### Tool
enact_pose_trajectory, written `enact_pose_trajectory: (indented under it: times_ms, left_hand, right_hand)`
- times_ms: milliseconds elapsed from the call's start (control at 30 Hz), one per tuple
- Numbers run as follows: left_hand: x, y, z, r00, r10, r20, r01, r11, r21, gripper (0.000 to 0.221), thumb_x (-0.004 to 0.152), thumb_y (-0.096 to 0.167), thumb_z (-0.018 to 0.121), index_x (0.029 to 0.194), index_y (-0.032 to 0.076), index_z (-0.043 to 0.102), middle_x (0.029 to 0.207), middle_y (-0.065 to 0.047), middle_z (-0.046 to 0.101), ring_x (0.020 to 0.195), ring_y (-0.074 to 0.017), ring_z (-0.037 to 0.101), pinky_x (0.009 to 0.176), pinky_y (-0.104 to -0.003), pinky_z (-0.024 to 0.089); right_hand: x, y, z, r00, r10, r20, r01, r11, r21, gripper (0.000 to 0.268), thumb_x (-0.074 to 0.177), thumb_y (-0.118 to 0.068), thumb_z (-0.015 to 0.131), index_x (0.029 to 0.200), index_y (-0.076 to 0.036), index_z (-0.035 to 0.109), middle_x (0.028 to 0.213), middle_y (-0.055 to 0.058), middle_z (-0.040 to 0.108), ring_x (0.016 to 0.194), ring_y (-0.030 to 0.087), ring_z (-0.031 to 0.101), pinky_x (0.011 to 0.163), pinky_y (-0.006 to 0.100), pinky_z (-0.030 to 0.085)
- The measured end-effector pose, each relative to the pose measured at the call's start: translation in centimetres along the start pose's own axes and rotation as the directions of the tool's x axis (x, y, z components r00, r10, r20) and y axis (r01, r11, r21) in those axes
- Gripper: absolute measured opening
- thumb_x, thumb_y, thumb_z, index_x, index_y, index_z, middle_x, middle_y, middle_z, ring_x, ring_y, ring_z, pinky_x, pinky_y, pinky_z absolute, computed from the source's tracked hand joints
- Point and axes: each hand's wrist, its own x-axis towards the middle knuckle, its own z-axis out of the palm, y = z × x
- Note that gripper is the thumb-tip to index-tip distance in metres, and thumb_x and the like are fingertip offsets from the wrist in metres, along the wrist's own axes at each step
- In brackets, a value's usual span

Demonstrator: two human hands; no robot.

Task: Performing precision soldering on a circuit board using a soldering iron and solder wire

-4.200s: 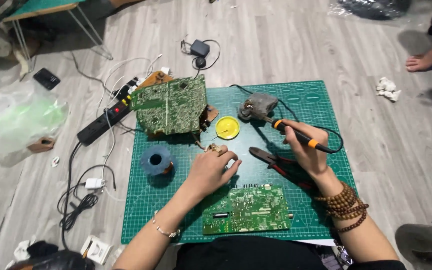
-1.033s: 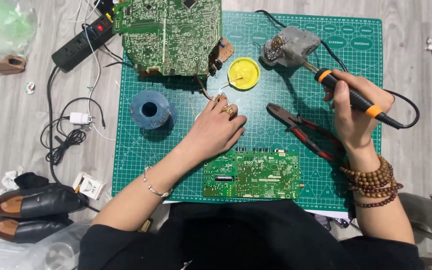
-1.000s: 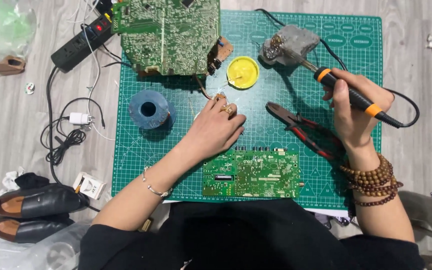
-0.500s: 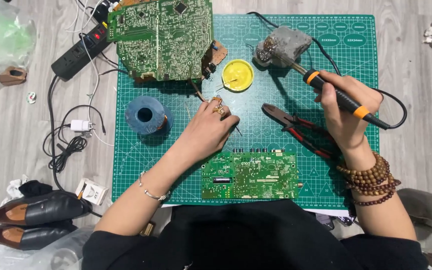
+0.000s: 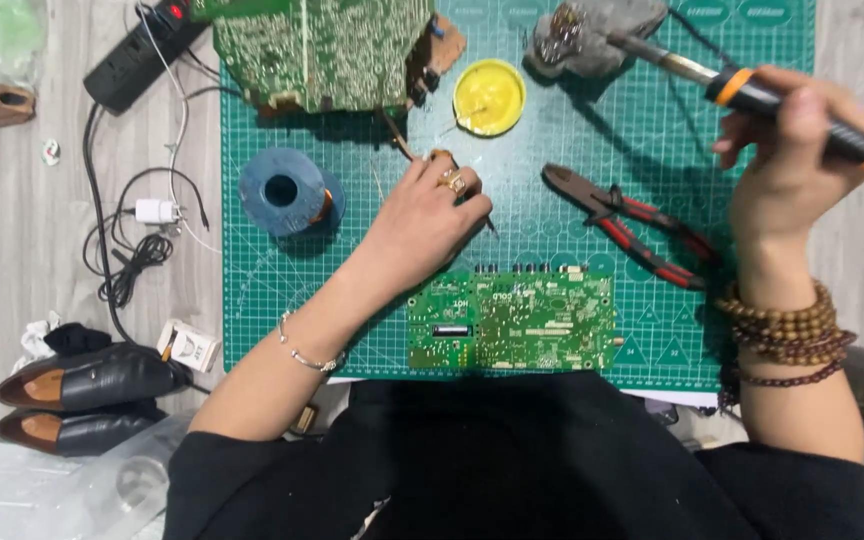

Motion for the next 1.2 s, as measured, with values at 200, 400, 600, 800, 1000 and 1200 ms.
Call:
enact_pose_trajectory:
  times_ms: [200,400,600,800,1000,1200]
  left_hand:
    - [0.0,0.1,0.0,1.000,0.003,-0.008,-0.003,1.000,0.007,0.006,0.086,0.011,0.062,0.088,0.006,0.063,0.099,-0.009,0.062,0.091,-0.0269,0.051,0.094,-0.039,0.042]
    - [0.0,0.1,0.0,0.999,-0.004,-0.038,0.004,1.000,-0.006,0.007,0.088,0.012,0.065,0.086,0.006,0.062,0.092,-0.010,0.056,0.089,-0.0272,0.050,0.089,-0.038,0.043]
    - [0.0,0.1,-0.3,0.998,0.005,-0.055,-0.006,1.000,-0.013,0.008,0.090,0.011,0.066,0.087,0.005,0.062,0.092,-0.010,0.055,0.086,-0.0268,0.048,0.085,-0.037,0.042]
    - [-0.1,0.1,-0.1,0.999,0.000,-0.043,0.000,1.000,0.003,0.009,0.091,0.012,0.066,0.089,0.005,0.061,0.093,-0.009,0.055,0.085,-0.0252,0.047,0.082,-0.036,0.041]
    - [-0.1,0.1,-0.1,0.998,-0.006,-0.056,0.005,1.000,-0.025,0.010,0.093,0.013,0.067,0.088,0.005,0.062,0.092,-0.009,0.055,0.084,-0.0250,0.047,0.083,-0.036,0.042]
    - [-0.1,0.1,0.0,0.998,-0.004,-0.066,0.004,1.000,0.006,0.010,0.091,0.013,0.067,0.089,0.005,0.061,0.095,-0.010,0.054,0.085,-0.0252,0.047,0.082,-0.036,0.042]
  right_hand:
    - [0.5,0.4,-1.3,0.902,0.406,-0.148,-0.351,0.888,0.296,0.049,0.092,-0.052,0.058,0.110,-0.007,0.069,0.088,0.007,0.067,0.057,0.012,0.053,0.052,0.022,0.043]
    - [-0.9,5.4,-4.5,0.909,0.392,0.140,-0.414,0.826,0.382,0.031,0.106,-0.044,0.048,0.099,-0.015,0.055,0.097,-0.002,0.057,0.060,0.005,0.043,0.053,0.015,0.035]
    - [-1.6,5.1,-4.4,0.878,0.249,0.409,-0.389,0.870,0.304,0.041,0.109,-0.041,0.041,0.086,-0.011,0.055,0.073,-0.001,0.052,0.050,0.006,0.037,0.057,0.018,0.038]
    - [-1.9,2.4,-2.1,0.846,0.251,0.470,-0.346,0.929,0.128,0.035,0.100,-0.027,0.040,0.087,0.000,0.058,0.084,0.016,0.061,0.052,0.015,0.049,0.059,0.022,0.045]
    - [-2.1,1.0,-0.4,0.837,0.201,0.508,-0.304,0.944,0.127,0.033,0.093,-0.016,0.041,0.086,0.011,0.058,0.083,0.024,0.060,0.043,0.017,0.040,0.046,0.023,0.032]
    - [-2.1,0.3,0.1,0.805,0.212,0.554,-0.311,0.946,0.089,0.032,0.090,-0.011,0.042,0.088,0.016,0.059,0.085,0.027,0.060,0.046,0.019,0.040,0.049,0.024,0.033]
